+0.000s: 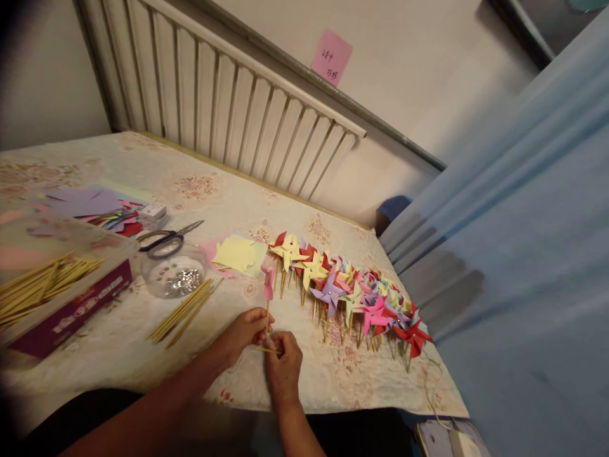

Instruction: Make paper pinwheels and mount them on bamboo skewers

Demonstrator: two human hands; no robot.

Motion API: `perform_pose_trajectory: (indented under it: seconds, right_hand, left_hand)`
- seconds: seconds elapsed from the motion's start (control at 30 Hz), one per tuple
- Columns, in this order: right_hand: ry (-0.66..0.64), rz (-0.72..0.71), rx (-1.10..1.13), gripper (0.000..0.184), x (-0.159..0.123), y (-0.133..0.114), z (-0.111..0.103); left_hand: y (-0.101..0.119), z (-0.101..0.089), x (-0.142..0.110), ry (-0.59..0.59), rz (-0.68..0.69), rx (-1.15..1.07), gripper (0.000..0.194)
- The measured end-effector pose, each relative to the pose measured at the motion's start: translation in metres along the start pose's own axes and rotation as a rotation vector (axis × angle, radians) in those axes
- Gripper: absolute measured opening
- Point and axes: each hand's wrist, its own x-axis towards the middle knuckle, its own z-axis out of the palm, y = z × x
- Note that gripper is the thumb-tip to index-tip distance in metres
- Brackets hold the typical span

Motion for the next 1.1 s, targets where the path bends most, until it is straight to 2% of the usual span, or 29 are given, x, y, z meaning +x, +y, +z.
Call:
perform_pose_trajectory:
  seconds: [0.53,0.73,0.9,1.1]
  right_hand:
    - [-0.002,0.004,0.007,0.019,-0.001,0.001,0.001]
    - [0.001,-0.006,0.004,0.01,-0.001,0.002,0.0]
    - [0.014,-0.024,-0.004,0.008,-0.001,-0.002,-0.001]
    - [-0.001,-0.004,0.047,0.008,0.0,-0.005,-0.003]
  left_hand:
    - [-0.001,0.0,0.001,-0.005,0.013,0.05,0.027]
    - [-0.002,-0.002,0.002,0.001,0.046,0.095,0.025]
    - [-0.002,-0.008,0.001,0.073,0.113,0.233,0.019]
    - [0.01,-0.017,-0.011,0.203,0.219,0.49,0.019]
